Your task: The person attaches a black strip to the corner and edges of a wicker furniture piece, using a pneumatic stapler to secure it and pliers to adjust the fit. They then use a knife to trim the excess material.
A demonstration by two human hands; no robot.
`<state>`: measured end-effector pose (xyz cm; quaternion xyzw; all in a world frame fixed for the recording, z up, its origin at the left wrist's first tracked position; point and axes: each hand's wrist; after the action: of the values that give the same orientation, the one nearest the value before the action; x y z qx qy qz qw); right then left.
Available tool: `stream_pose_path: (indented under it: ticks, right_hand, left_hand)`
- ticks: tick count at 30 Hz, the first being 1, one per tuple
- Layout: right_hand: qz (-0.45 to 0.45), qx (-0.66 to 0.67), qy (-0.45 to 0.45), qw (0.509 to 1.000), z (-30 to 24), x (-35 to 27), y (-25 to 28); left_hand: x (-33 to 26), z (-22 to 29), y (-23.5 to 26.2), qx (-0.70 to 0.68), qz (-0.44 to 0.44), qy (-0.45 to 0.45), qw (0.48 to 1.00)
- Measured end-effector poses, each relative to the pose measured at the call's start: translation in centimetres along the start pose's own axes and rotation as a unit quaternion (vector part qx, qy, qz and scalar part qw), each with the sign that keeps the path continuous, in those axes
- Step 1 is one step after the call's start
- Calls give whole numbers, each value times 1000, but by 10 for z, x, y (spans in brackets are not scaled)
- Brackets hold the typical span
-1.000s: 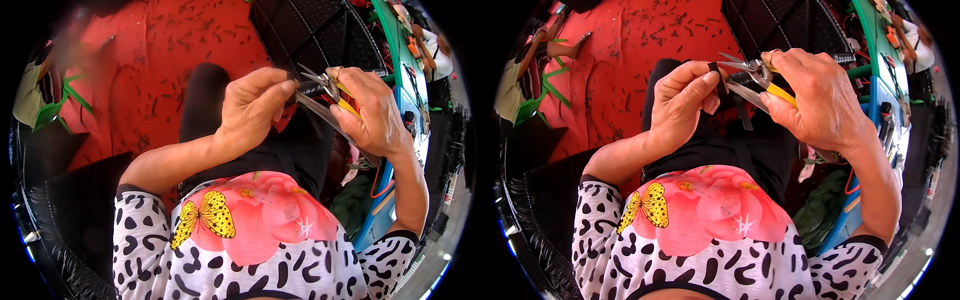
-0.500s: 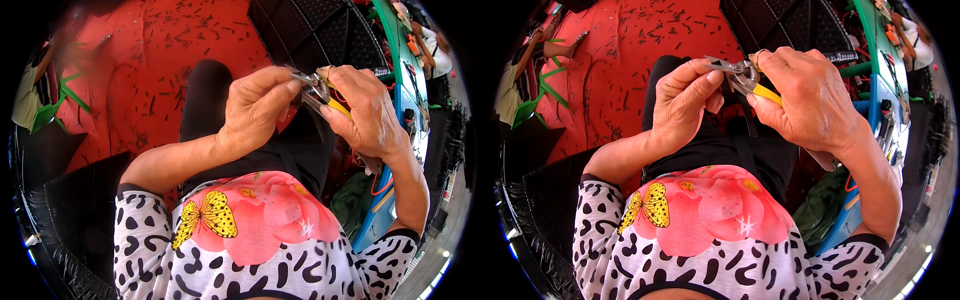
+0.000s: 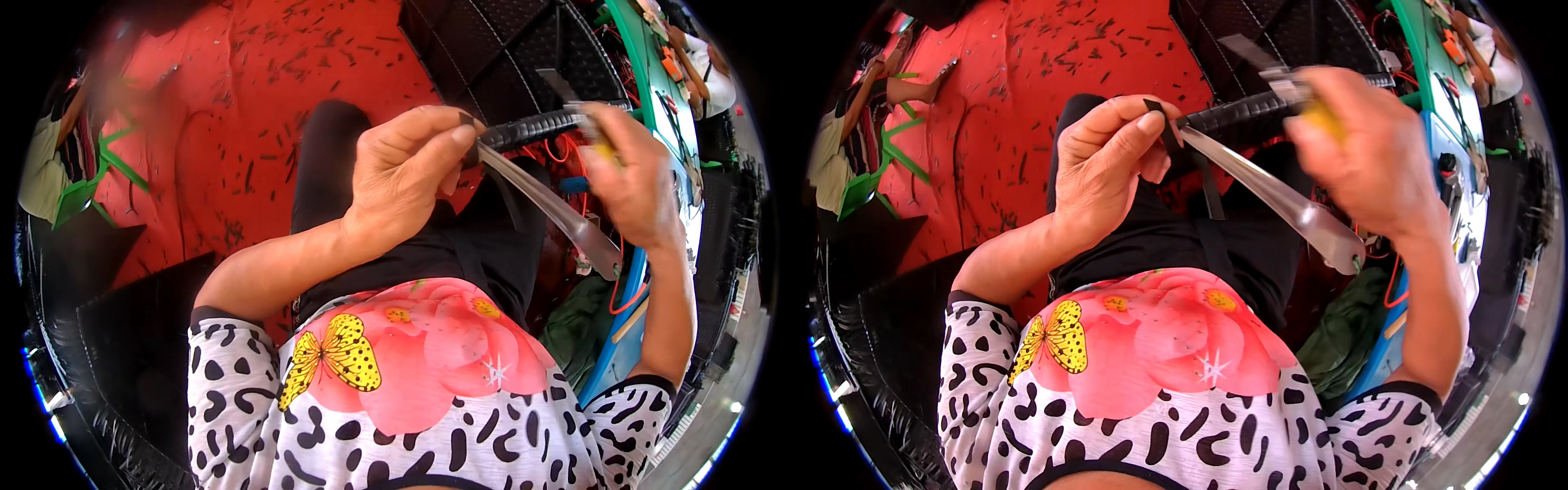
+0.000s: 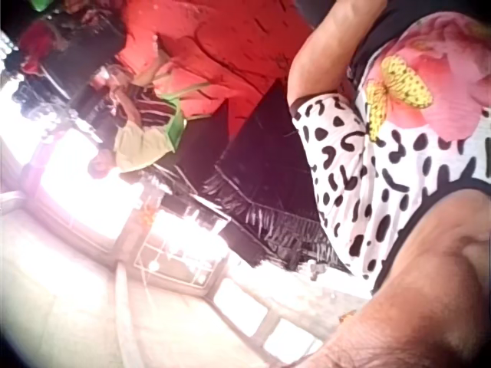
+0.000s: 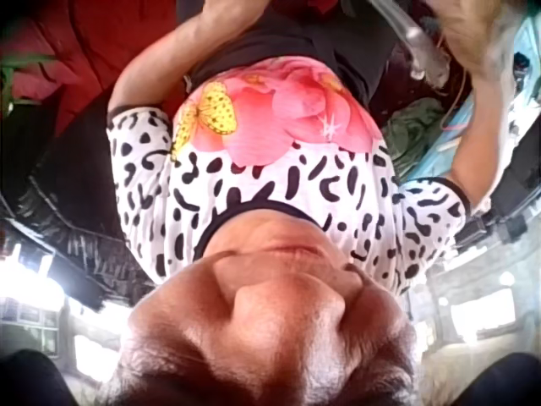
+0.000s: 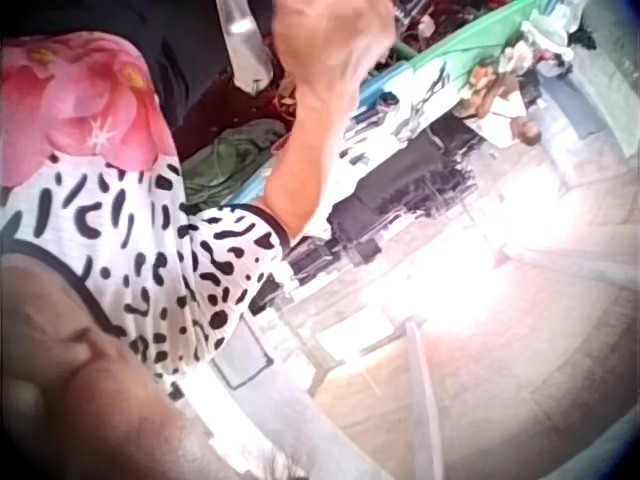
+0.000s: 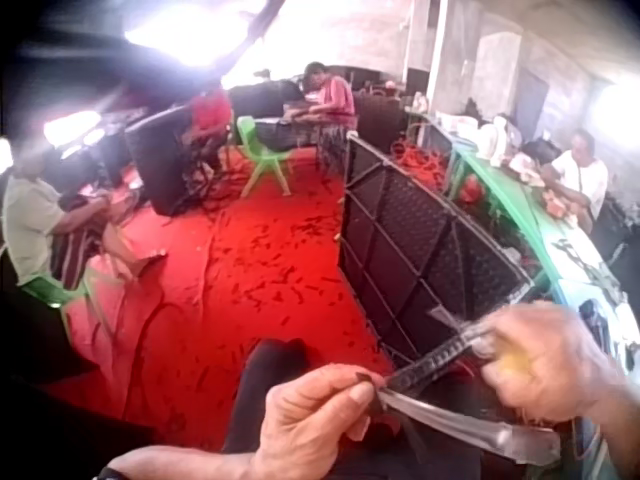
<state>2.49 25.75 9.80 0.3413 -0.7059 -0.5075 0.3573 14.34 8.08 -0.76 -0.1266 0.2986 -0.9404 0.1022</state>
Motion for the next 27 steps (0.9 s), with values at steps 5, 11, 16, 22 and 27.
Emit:
stream_pose_path:
  ticks: [5, 11, 16, 22, 27]
  right_hand:
    - [43, -65, -259, 963, 115, -124, 21]
    - [-68, -60, -597, 797, 213, -406, 17]
    - [-161, -156, -699, 679, 144, -454, 18]
    - [51, -188, -556, 808, 187, -444, 43]
    - [126, 214, -245, 937, 49, -128, 48]
  left_hand:
    - [-4, 3, 1, 66, -25, -28, 997]
    - [-1, 15, -1, 92, 8, 26, 995]
    - [-4, 14, 4, 81, 38, 56, 994]
    - [-6, 20, 1, 72, -11, 132, 989]
    - [-9, 19, -4, -16, 24, 199, 980]
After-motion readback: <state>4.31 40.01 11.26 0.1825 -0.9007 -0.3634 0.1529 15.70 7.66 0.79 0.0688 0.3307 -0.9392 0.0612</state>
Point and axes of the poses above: each hand's wrist, its own x-axis towards the middle knuckle, its own y-axis out of the back of the hand, z = x × y, and after that the axes turned 3 degrees about -z, right-handed
